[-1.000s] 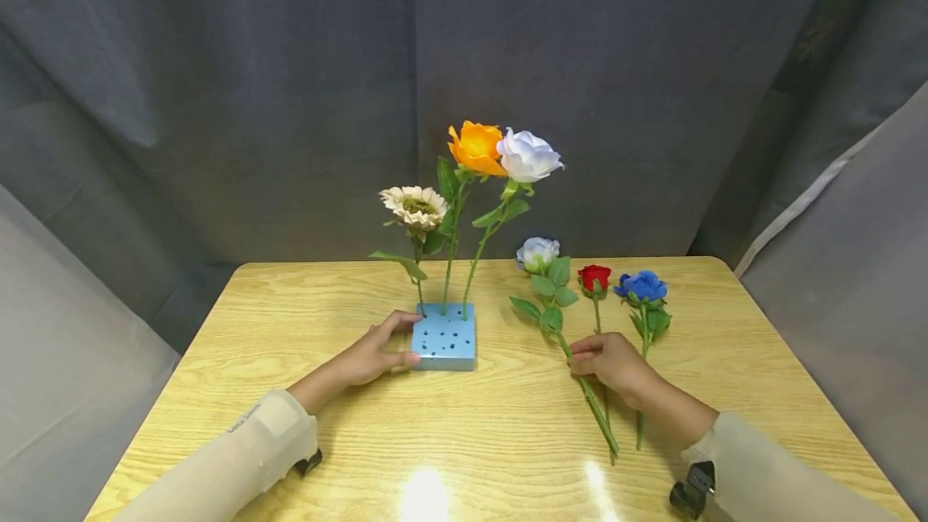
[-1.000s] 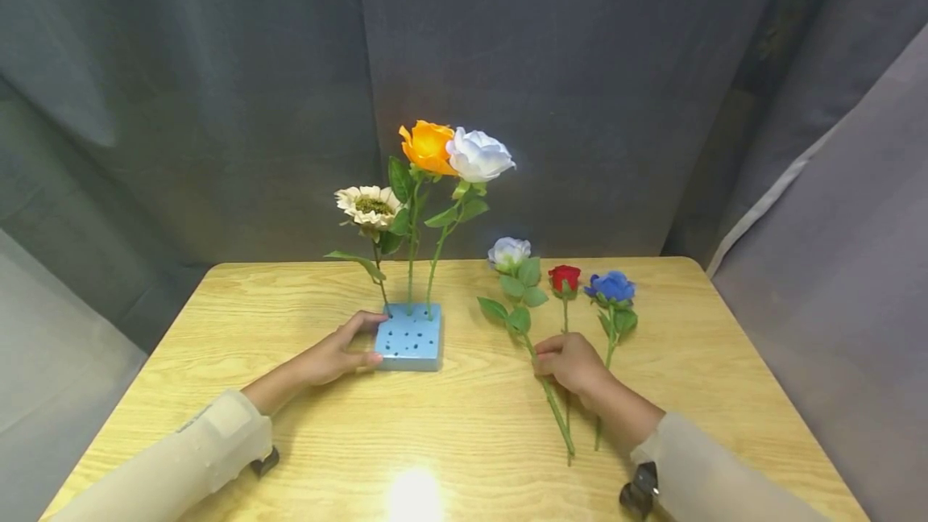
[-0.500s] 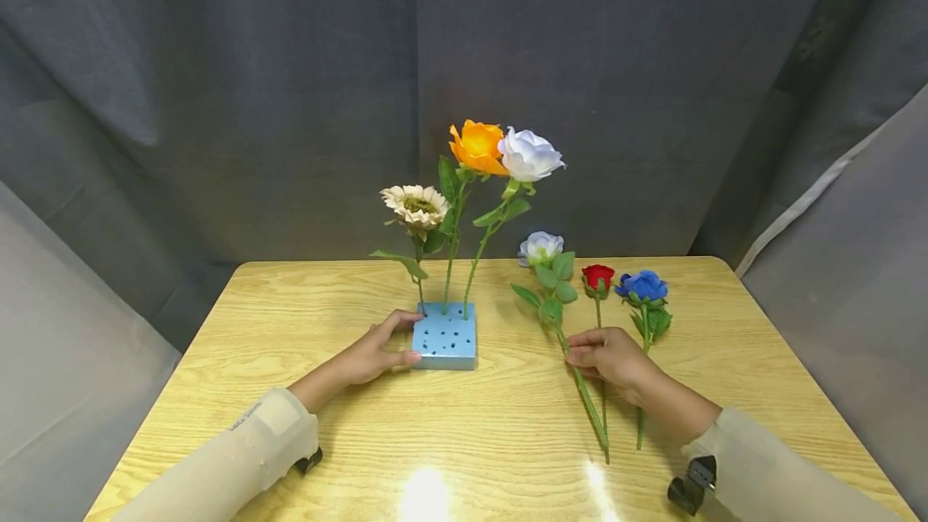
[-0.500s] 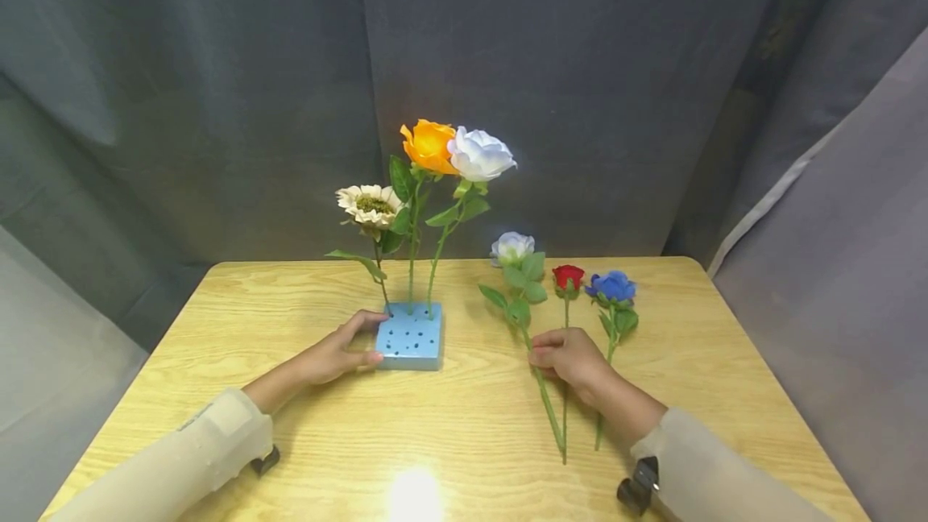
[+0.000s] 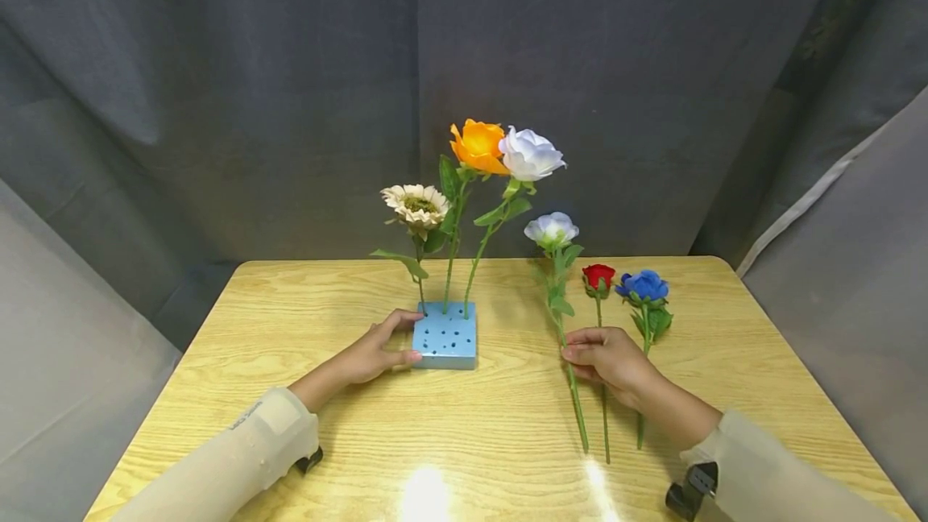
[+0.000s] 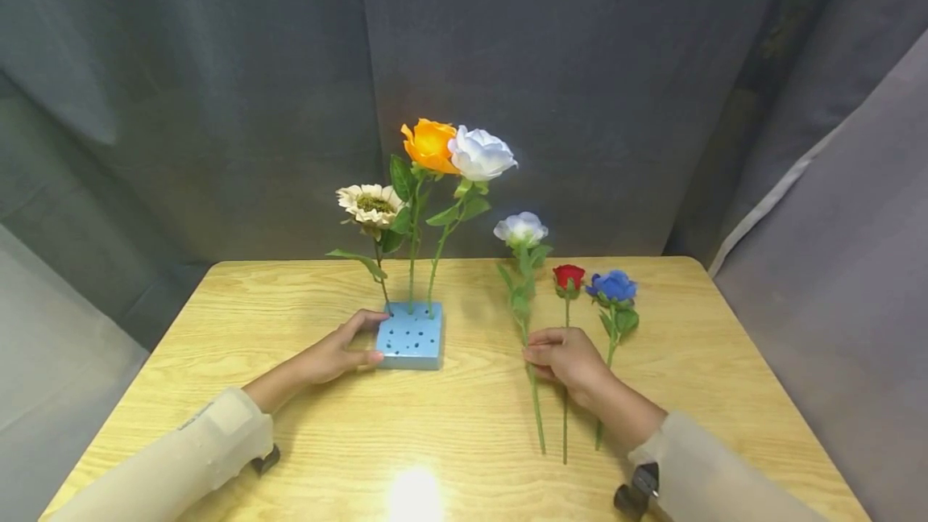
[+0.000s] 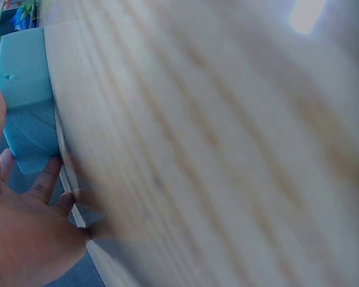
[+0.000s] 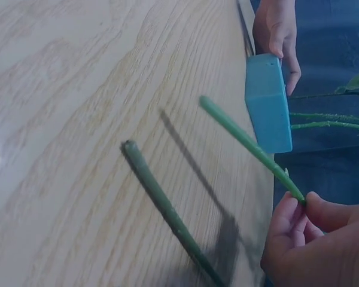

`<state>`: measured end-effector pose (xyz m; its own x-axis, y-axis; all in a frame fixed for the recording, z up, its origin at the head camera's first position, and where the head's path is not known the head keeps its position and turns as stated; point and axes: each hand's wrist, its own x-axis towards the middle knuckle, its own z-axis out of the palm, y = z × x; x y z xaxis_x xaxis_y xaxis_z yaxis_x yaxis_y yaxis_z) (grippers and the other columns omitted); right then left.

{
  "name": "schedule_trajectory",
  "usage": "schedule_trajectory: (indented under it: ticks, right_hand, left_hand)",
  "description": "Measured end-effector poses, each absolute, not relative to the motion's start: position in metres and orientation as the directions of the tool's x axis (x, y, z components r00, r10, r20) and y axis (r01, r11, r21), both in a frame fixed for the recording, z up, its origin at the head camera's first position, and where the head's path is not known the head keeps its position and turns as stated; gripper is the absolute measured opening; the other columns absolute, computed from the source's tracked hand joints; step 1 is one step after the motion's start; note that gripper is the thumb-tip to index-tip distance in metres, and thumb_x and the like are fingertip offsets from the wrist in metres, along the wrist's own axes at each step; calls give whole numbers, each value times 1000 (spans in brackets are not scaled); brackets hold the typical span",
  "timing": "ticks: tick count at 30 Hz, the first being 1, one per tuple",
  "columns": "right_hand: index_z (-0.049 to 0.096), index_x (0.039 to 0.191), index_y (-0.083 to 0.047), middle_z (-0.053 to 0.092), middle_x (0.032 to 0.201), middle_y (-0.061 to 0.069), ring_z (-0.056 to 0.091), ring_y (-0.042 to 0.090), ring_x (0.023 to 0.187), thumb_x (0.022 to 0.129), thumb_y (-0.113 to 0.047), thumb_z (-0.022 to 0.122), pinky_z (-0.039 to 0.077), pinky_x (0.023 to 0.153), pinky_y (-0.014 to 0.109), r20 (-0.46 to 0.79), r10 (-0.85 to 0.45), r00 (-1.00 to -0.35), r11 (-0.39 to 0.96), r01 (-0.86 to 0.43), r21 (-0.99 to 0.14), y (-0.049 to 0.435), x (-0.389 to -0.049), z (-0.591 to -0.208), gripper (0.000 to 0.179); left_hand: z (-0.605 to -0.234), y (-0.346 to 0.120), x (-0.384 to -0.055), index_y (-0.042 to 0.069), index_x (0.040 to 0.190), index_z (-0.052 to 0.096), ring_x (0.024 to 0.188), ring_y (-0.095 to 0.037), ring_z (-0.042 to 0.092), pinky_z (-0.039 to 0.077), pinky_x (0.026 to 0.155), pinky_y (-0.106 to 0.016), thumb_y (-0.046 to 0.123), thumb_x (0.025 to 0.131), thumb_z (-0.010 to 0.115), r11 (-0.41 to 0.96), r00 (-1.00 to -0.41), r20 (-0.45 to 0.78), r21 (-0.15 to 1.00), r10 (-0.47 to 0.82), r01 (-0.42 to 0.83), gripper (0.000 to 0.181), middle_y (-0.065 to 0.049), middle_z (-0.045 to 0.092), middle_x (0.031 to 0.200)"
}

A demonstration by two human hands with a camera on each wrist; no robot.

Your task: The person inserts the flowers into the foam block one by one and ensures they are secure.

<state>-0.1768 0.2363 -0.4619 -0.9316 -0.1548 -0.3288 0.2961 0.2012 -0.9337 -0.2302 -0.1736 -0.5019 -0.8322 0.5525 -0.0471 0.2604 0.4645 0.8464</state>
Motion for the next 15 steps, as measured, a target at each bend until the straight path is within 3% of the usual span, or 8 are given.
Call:
schedule_trajectory:
  ticks: [4, 15]
  right_hand:
    - [50, 136, 16, 69, 104, 11, 72, 15, 88, 100, 0, 65, 62, 76, 27, -315, -147, -938, 138, 296, -945, 233, -175, -458, 43]
    - [52, 128, 16, 71, 103, 16, 77, 21, 93, 101, 5, 60, 62, 83, 31, -210, -173, -962, 54, 204, -977, 225, -171, -447, 30]
  left_hand:
    - [-503, -174, -231, 18, 157, 38, 152, -43, 28, -10, 119, -71, 26, 99, 71, 472, -831, -55, 843, 554, 258, 67, -17, 40, 161]
    - [-503, -174, -230, 16, 156, 39, 151, -45, 30, -8, 119, -72, 24, 99, 72, 469, -833, -49, 844, 550, 260, 66, -20, 41, 159]
